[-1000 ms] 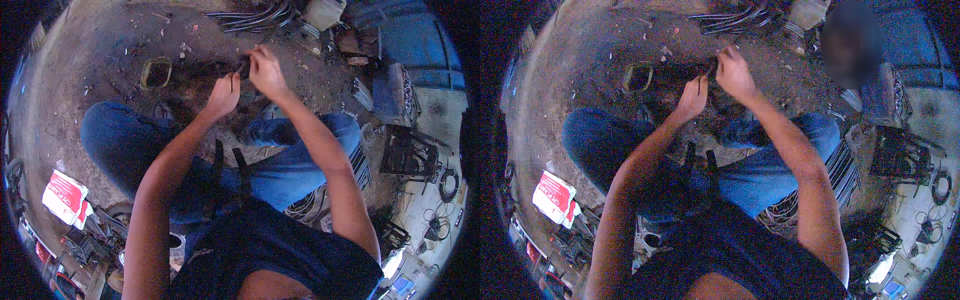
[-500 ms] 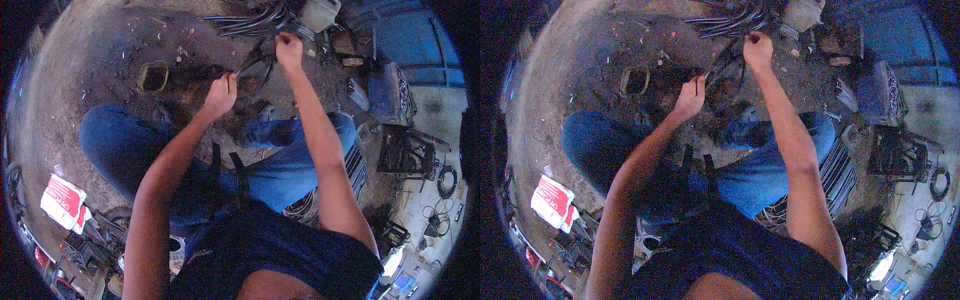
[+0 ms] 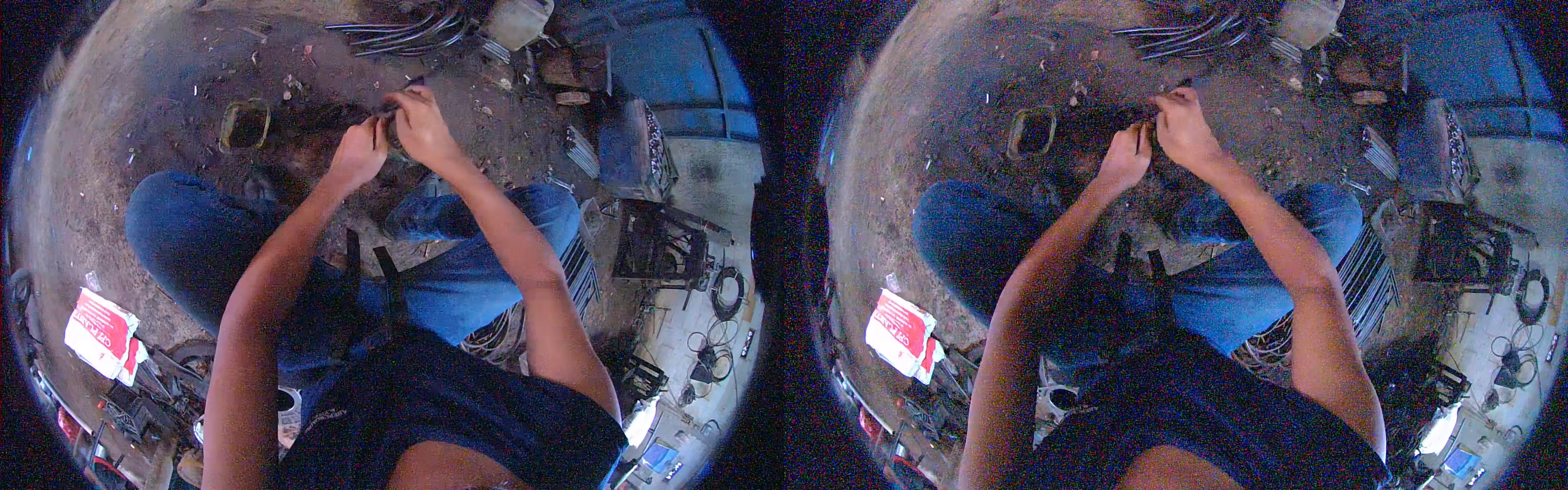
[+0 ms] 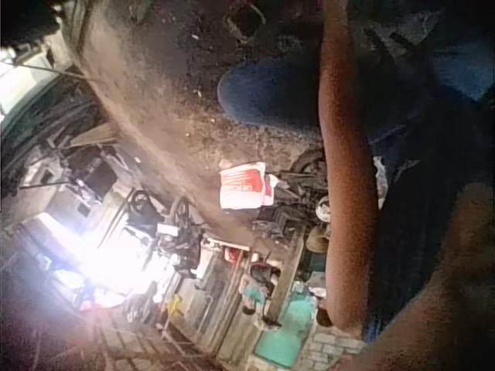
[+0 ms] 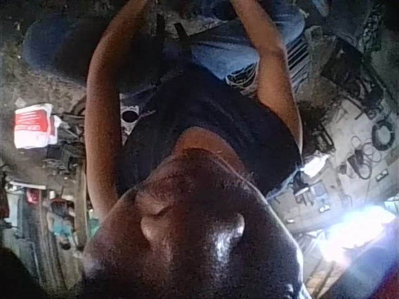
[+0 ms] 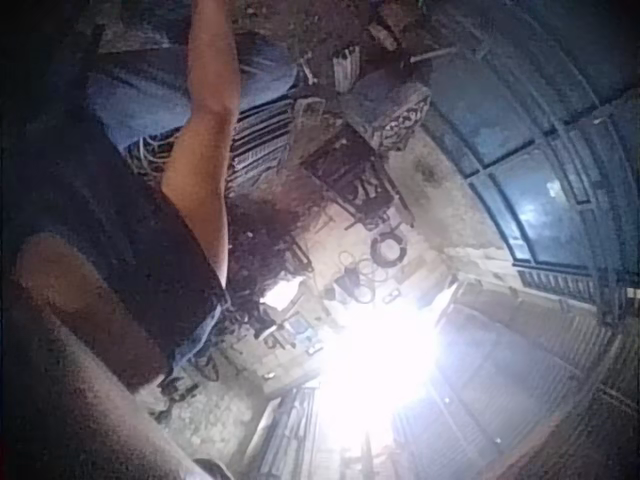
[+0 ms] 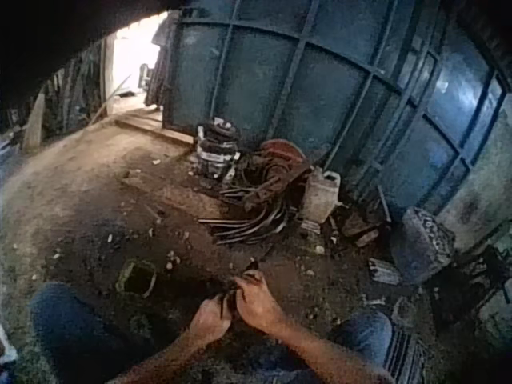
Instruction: The person cleans a metal rod by holding it and repeatedly wiping it down with a cloth.
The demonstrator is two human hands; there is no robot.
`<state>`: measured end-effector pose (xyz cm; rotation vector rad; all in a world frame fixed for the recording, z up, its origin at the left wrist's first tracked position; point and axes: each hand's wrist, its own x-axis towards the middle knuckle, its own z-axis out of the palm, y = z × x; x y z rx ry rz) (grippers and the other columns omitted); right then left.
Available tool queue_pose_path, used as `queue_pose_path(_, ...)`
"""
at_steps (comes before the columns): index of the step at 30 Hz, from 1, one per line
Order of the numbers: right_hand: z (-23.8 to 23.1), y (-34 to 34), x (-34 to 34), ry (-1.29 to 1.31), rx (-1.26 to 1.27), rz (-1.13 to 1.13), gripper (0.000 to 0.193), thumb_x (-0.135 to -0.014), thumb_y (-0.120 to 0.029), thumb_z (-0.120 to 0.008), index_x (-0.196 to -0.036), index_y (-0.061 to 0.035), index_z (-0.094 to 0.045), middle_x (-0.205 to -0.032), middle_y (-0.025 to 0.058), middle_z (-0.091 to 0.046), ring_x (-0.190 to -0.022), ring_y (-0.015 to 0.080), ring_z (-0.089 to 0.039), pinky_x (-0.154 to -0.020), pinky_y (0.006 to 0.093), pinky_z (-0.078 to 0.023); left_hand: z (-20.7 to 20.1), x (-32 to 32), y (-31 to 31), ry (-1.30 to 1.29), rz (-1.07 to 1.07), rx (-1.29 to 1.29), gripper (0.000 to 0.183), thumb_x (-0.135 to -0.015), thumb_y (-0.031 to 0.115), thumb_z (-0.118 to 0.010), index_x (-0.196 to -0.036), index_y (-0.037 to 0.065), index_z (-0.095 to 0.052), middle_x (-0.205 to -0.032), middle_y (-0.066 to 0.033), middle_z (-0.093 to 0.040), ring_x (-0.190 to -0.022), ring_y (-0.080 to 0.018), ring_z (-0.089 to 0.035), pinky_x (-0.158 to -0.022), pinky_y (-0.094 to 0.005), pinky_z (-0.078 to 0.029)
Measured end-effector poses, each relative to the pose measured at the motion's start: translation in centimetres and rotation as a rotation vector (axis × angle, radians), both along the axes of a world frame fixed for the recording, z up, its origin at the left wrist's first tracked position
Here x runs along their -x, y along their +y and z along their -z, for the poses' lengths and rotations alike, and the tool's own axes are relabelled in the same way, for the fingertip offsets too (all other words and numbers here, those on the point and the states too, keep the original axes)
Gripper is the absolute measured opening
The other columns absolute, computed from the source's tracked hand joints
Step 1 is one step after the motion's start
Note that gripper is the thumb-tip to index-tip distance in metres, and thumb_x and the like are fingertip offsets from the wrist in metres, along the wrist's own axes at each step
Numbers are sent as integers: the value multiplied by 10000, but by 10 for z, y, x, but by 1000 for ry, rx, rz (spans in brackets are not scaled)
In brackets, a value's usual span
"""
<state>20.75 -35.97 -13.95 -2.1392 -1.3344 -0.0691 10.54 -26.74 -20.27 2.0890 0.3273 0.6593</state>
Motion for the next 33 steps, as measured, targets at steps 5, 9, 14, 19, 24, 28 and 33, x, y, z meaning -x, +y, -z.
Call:
queue_pose_path(5,-10,5,4,206,-137,15,257,-757,30,-537,-1006,3,-597,-1119,179,-570,-1101,342,-516,-973,409,-389,1,-6,16,170,29,238,325,-933,228,-398,-895,-43,-574,-767,-307,-580,-754,-472,-568,-655,-526,-452)
queue_pose_path(9,-3,3,-12,27,-74,-61,307,-782,-31,-604,-1088,-38,-585,-1178,157,-539,-1157,313,-488,-974,394,-392,-3,-6,18,160,25,294,356,-942,246,-395,-855,-57,-560,-767,-308,-571,-780,-476,-559,-654,-510,-439)
queue_pose_path(14,14,2,-7,85,-23,98,388,-820,-30,-574,-1204,-71,-547,-1256,166,-483,-1201,291,-455,-992,364,-368,-5,-5,19,90,-16,263,372,-945,251,-391,-830,-62,-558,-764,-307,-565,-789,-475,-555,-646,-504,-428)
queue_pose_path(19,41,11,14,544,-311,103,402,-928,-127,-475,-1320,-51,-438,-1369,192,-418,-1280,288,-400,-1039,331,-317,0,-6,18,85,-8,257,370,-946,245,-379,-839,-60,-558,-772,-302,-571,-784,-472,-557,-649,-503,-429)
queue_pose_path(24,38,20,25,575,-303,210,367,-920,-126,-510,-1267,-11,-487,-1272,145,-520,-1186,191,-469,-984,300,-355,2,0,15,45,5,334,371,-954,251,-352,-900,-53,-556,-825,-307,-576,-831,-459,-566,-681,-487,-437)
queue_pose_path(28,45,26,-1,440,-345,370,251,-885,-117,-573,-1097,14,-605,-1056,135,-635,-997,182,-578,-886,295,-430,-4,-4,11,64,44,334,370,-956,264,-361,-907,-45,-561,-849,-313,-574,-847,-454,-567,-685,-483,-440)
queue_pose_path(33,49,15,-30,576,-458,542,165,-845,-78,-613,-985,6,-635,-946,91,-643,-891,152,-580,-825,281,-437,-16,-8,-5,311,94,276,395,-958,262,-361,-867,-73,-551,-767,-322,-571,-775,-464,-576,-640,-504,-448)
